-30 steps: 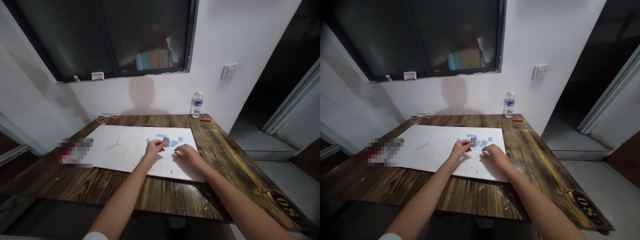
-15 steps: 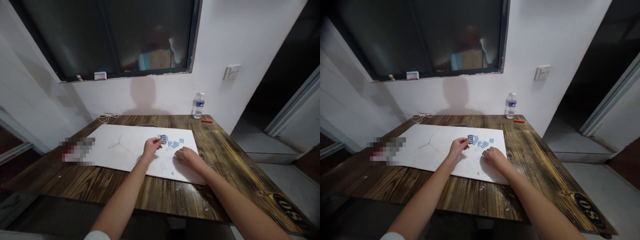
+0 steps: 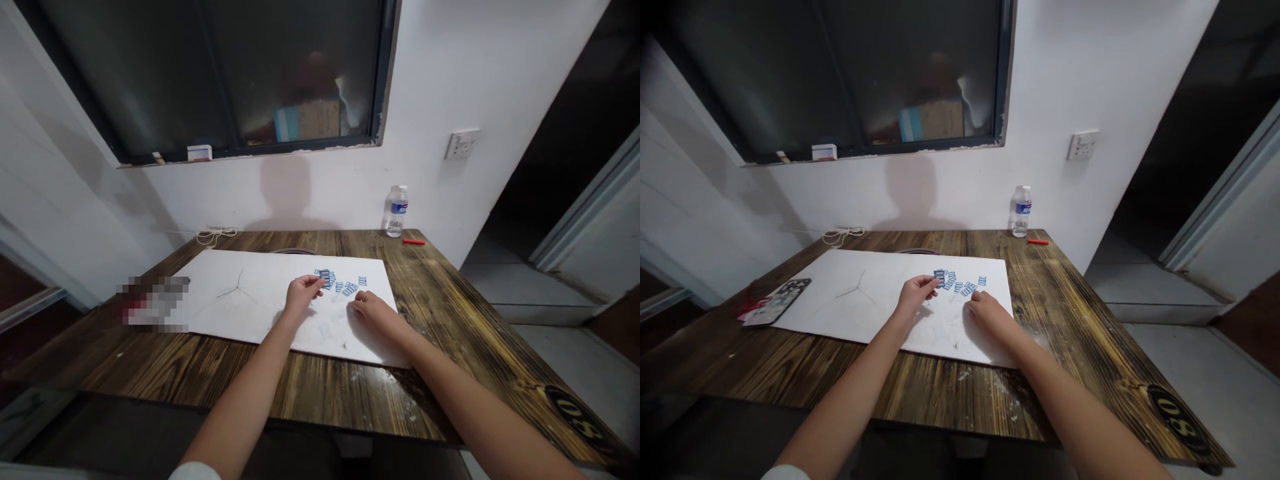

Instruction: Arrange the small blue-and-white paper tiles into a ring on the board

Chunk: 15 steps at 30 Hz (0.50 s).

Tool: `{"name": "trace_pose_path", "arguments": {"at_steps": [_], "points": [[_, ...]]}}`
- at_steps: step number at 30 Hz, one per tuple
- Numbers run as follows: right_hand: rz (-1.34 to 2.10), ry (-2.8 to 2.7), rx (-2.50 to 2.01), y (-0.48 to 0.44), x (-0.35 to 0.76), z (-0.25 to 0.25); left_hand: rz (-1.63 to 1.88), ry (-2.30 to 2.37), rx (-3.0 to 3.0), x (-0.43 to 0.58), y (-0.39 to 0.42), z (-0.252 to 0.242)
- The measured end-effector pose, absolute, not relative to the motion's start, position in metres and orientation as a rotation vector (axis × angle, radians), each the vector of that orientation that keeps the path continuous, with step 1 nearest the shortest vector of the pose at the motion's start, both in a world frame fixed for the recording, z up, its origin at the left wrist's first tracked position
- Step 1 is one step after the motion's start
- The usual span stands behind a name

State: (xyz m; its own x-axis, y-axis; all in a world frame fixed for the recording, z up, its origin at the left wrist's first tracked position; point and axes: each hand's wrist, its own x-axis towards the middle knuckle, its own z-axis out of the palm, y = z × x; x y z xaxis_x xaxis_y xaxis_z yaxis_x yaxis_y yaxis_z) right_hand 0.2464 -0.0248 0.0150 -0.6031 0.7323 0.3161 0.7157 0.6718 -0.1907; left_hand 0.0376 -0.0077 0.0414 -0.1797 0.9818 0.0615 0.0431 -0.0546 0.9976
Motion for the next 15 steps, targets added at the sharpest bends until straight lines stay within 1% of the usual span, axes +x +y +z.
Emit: {"name": "trace_pose_path", "arguments": {"at_steps": [10,15], "points": [[0.258,-2.262,-1.124,-0.019,0.257,0.014,1.353,1.345,1.193,0.037,-0.008,0.040],[0.368,-2.060,-0.963,-0.020,0.258,0.016,1.339,1.340,1.198,0.039,-0.008,0.040]]}}
